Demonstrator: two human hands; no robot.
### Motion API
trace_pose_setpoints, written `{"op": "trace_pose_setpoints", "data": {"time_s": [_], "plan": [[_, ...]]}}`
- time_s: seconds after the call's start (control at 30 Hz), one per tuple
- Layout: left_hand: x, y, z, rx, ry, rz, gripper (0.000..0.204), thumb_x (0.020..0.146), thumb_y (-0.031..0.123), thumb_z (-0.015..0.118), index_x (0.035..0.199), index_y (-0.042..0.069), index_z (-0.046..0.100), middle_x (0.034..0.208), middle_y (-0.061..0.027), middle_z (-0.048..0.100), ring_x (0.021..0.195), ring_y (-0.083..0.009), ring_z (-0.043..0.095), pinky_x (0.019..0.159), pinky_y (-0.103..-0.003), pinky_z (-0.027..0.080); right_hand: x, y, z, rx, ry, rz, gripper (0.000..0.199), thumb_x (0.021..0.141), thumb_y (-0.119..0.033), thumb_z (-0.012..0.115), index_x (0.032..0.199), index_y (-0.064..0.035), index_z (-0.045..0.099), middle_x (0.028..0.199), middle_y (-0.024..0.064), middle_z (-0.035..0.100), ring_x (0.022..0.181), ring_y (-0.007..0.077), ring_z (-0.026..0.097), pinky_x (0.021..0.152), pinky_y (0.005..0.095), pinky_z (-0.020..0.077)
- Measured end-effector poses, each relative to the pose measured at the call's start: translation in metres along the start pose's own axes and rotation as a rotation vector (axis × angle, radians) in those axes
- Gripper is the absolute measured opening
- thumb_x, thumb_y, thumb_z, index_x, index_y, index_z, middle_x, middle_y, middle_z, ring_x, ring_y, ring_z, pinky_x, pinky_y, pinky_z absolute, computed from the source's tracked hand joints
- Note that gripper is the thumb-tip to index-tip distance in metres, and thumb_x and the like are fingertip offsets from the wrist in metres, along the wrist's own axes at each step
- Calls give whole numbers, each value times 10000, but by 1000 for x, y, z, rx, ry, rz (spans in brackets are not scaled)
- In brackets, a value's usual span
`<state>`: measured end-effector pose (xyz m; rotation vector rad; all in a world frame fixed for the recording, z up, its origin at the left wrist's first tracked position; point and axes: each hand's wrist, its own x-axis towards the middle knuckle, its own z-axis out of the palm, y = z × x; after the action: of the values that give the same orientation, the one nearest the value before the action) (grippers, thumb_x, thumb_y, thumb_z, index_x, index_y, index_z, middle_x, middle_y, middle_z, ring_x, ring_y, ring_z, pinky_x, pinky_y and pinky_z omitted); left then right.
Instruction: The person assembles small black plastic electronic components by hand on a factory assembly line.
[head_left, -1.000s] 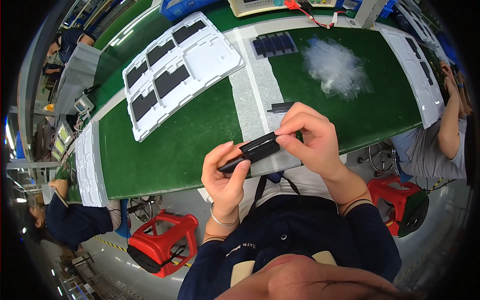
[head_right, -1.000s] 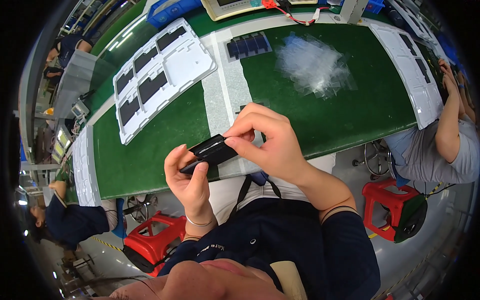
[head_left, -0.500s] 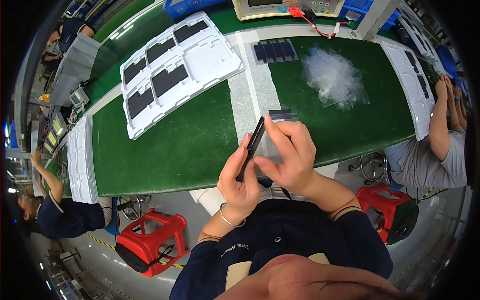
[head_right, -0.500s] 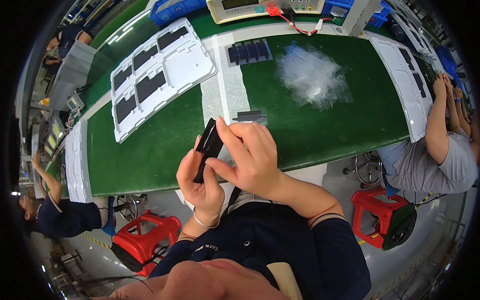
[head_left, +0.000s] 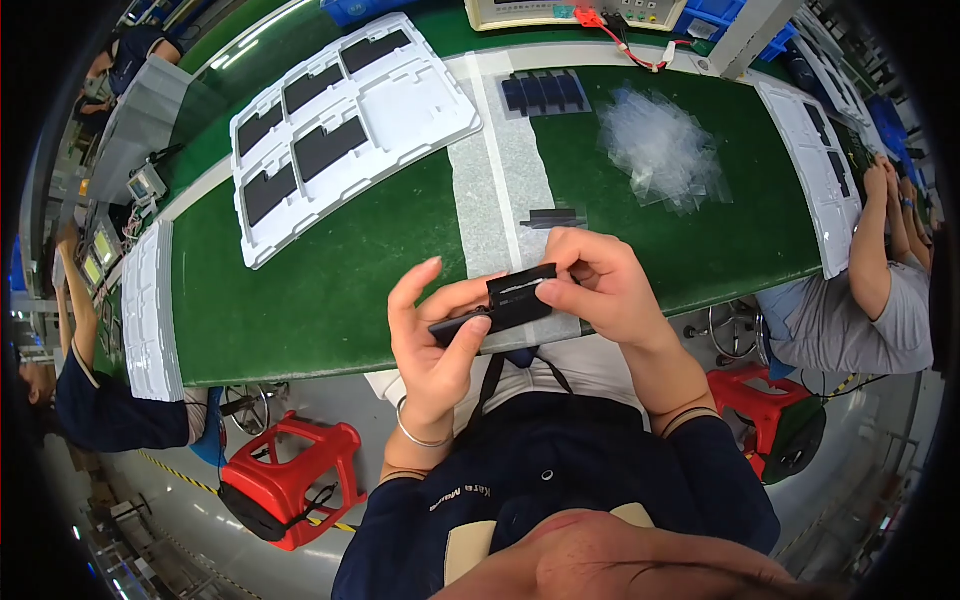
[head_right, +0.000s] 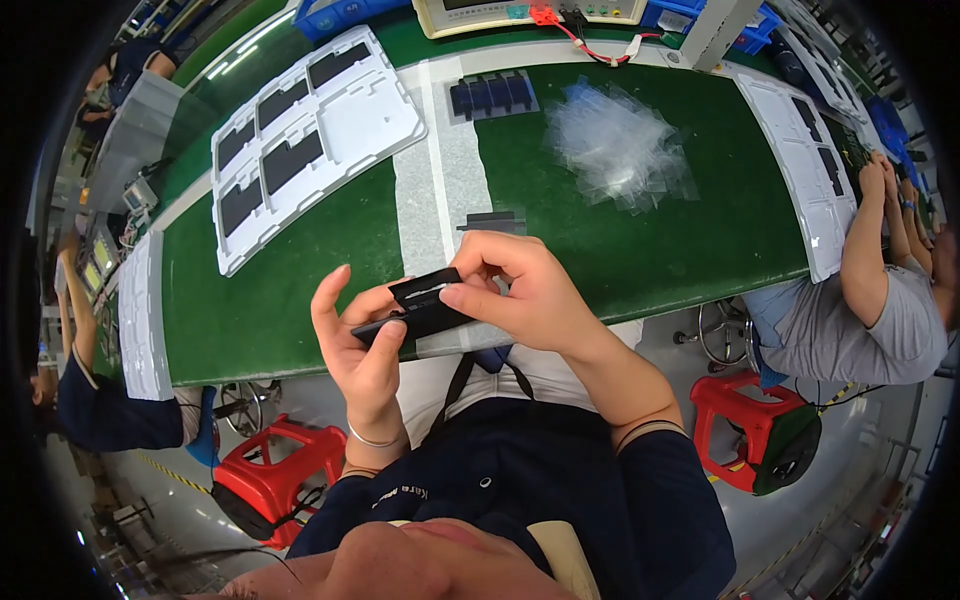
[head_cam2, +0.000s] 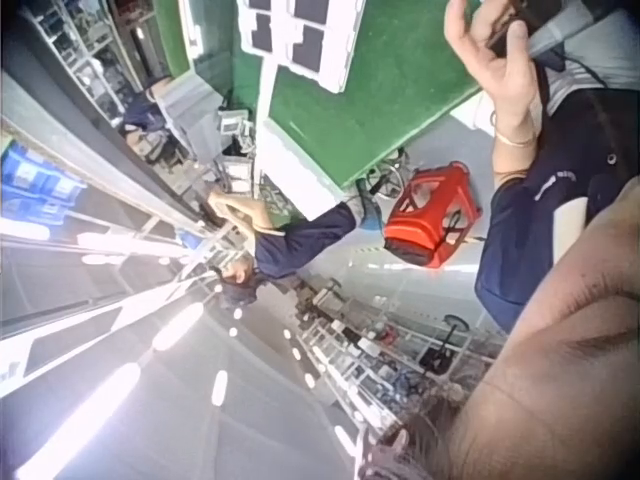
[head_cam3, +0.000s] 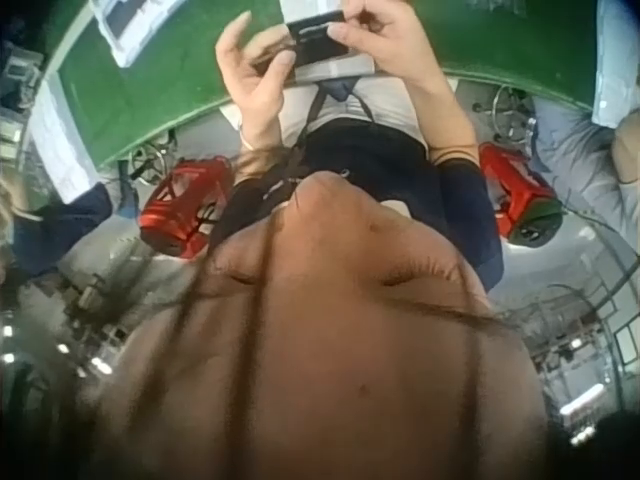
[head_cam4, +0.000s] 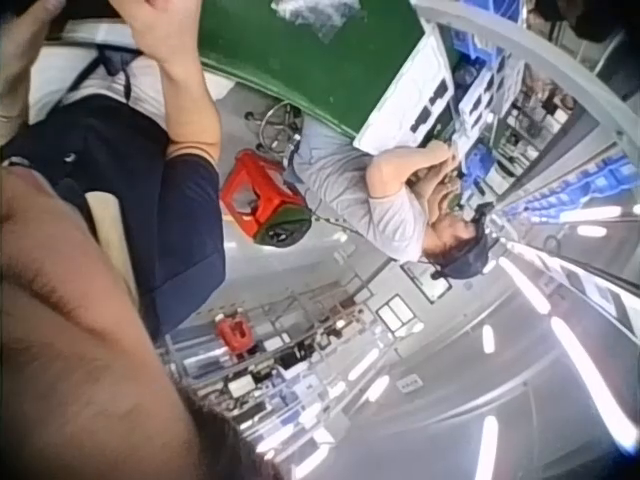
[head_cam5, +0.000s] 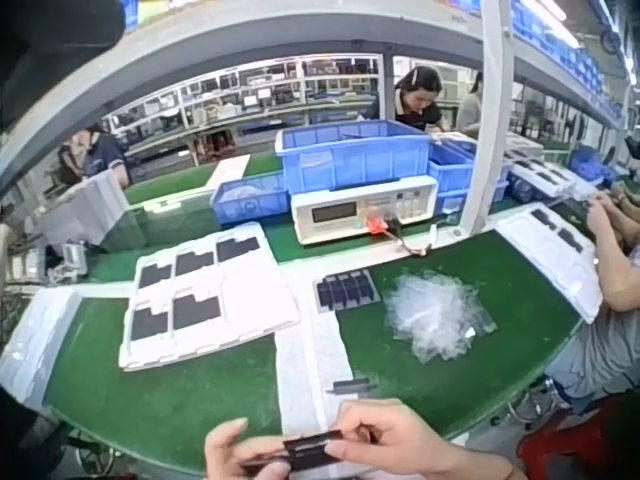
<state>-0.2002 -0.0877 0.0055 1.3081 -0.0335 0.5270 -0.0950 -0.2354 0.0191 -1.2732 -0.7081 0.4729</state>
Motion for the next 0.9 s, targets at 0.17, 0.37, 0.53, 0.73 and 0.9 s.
{"op": "trace_pose_setpoints", "data": {"time_s": [0.17, 0.37, 0.53, 0.73, 0.9], "plan": [[1, -5, 3, -308, 315, 72, 670, 839, 334, 551, 1332, 66, 185, 1243, -195, 413, 989, -249, 543, 822, -327, 457, -2, 8, 14, 282, -2, -21, 88, 788, -34, 608, 752, -31, 527, 717, -7, 452, 621, 47, 384, 534, 197, 296], [-6, -12, 13, -325, 147, 26, 414, 825, 195, 601, 1125, -65, 483, 1049, -168, 572, 937, -220, 557, 856, -349, 424, 3, 13, 32, 350, 106, -129, 73, 785, -17, 599, 801, -15, 528, 739, 13, 463, 660, 74, 398, 607, 209, 329], [-10, -9, 8, -353, 81, -22, 315, 822, 122, 593, 1036, -104, 546, 976, -154, 604, 870, -178, 562, 797, -296, 433, 9, 0, 19, 70, -12, -199, 110, 732, 1, 636, 834, 7, 597, 803, 60, 538, 706, 115, 476, 634, 235, 378], [-11, -4, 6, -264, 94, 3, 298, 809, 118, 608, 1016, -93, 569, 960, -153, 615, 849, -176, 572, 769, -283, 444, 8, -5, 20, -196, 25, -366, 184, 679, -7, 680, 861, -14, 651, 763, 57, 548, 676, 146, 512, 590, 246, 397], [-12, -5, -1, -262, 56, 6, 279, 796, 109, 618, 993, -85, 586, 933, -150, 624, 829, -181, 581, 746, -284, 456, 8, -3, 24, -495, 116, -643, 262, 623, -57, 723, 877, -34, 663, 719, 31, 531, 607, 154, 502, 521, 250, 376]]}}
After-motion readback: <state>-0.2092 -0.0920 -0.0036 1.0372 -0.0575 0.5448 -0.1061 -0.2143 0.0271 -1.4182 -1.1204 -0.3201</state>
